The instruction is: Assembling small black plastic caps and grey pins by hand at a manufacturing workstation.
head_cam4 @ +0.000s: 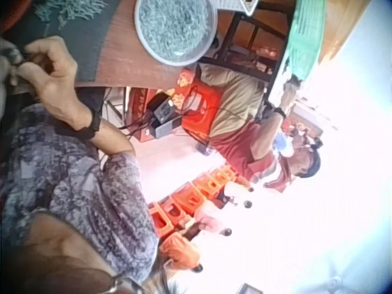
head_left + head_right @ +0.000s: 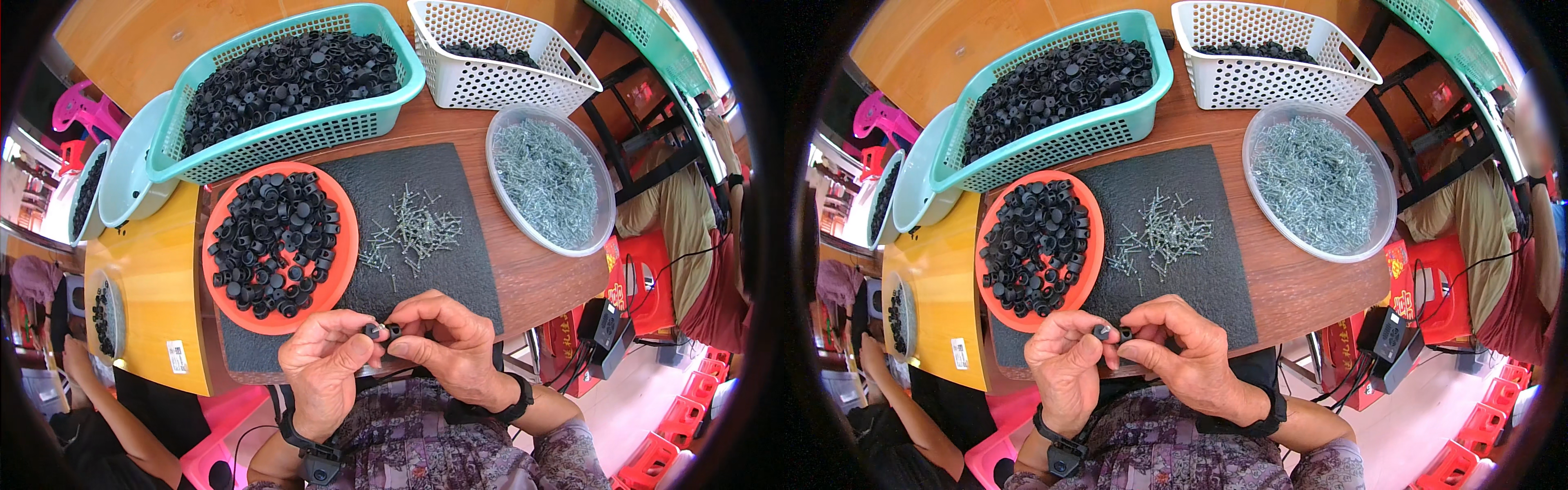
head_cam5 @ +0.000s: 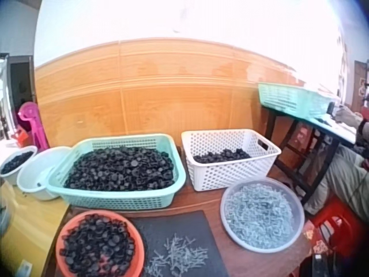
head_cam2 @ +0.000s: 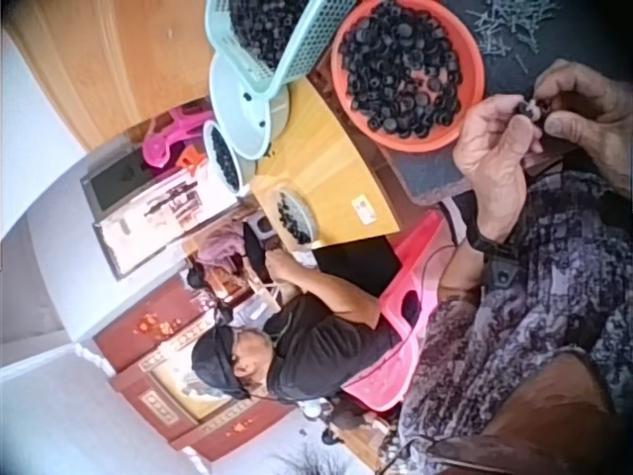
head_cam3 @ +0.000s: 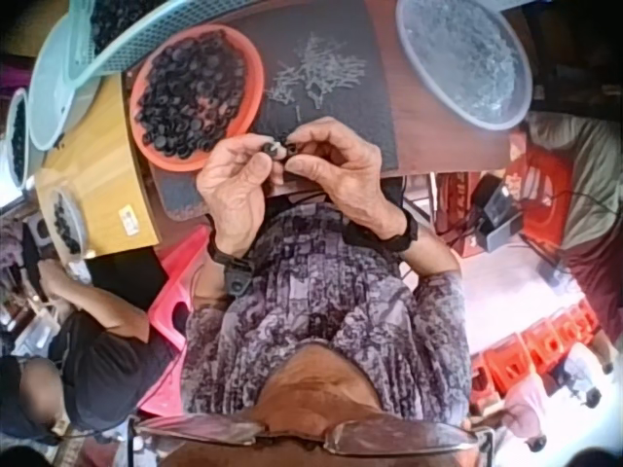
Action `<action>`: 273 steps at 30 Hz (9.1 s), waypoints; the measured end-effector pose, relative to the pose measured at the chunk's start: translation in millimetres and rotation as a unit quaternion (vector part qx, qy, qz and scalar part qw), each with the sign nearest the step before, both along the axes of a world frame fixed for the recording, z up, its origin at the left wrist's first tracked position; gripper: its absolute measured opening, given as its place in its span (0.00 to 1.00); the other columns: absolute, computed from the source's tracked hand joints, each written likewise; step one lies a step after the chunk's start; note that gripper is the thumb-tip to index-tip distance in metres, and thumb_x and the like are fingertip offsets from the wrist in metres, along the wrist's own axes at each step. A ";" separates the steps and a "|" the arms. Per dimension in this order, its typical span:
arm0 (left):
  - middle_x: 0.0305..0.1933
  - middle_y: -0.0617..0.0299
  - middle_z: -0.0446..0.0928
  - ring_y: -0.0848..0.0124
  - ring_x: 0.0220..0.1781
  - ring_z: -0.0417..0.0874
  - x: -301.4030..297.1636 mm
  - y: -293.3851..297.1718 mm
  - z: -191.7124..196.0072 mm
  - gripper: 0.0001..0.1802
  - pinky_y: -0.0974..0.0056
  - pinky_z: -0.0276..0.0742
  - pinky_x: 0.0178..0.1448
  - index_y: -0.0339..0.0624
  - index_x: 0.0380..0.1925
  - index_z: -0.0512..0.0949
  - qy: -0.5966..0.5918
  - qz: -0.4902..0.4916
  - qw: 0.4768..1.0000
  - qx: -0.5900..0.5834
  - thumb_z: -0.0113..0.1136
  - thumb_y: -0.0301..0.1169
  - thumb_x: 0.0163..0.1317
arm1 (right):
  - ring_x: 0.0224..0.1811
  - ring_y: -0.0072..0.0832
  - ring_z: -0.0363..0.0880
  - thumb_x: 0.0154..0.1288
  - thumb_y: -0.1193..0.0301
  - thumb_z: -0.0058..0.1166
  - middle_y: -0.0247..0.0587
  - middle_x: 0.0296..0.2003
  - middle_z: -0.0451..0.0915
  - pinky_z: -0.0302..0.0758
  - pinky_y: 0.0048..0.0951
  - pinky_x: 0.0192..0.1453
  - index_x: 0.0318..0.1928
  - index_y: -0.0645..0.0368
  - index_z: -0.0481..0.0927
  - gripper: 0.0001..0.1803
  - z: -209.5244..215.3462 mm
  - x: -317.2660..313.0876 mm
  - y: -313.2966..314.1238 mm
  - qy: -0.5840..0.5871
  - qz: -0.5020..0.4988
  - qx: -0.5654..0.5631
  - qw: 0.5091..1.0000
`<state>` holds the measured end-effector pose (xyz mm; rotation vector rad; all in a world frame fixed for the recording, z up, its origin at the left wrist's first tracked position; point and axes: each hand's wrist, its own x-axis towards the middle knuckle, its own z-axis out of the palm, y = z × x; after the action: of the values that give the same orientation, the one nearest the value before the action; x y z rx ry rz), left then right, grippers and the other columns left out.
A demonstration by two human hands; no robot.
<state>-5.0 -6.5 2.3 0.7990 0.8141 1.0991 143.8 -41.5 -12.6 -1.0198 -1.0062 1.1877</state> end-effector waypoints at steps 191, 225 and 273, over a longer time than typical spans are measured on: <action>0.23 0.56 0.76 0.62 0.27 0.78 -55.1 102.1 29.0 0.07 0.62 0.72 0.33 0.34 0.25 0.77 0.659 -0.080 0.587 0.464 0.65 0.22 0.44 | 0.28 0.38 0.71 0.45 0.80 0.60 0.43 0.23 0.73 0.70 0.36 0.31 0.27 0.62 0.77 0.07 29.5 71.9 72.7 -0.487 0.029 0.240 0.839; 0.32 0.63 0.76 0.80 0.29 0.74 -18.8 3.1 -4.9 0.12 0.75 0.70 0.32 0.31 0.37 0.78 0.243 -0.072 0.955 0.156 0.66 0.20 0.52 | 0.29 0.41 0.72 0.39 0.78 0.58 0.47 0.23 0.73 0.71 0.37 0.33 0.24 0.64 0.73 0.08 9.0 25.8 64.0 -0.593 0.064 0.184 0.782; 0.35 0.59 0.75 0.75 0.29 0.76 -6.3 2.5 -7.4 0.15 0.72 0.73 0.31 0.30 0.39 0.77 0.125 -0.063 0.985 0.100 0.58 0.35 0.63 | 0.25 0.33 0.72 0.43 0.86 0.60 0.40 0.26 0.77 0.67 0.29 0.28 0.32 0.63 0.77 0.12 16.8 6.0 13.6 -0.341 -0.071 0.212 0.913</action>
<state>-11.3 -4.0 -5.1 1.1600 0.8583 0.9889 149.8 -27.9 4.3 -1.1461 -1.6176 0.4385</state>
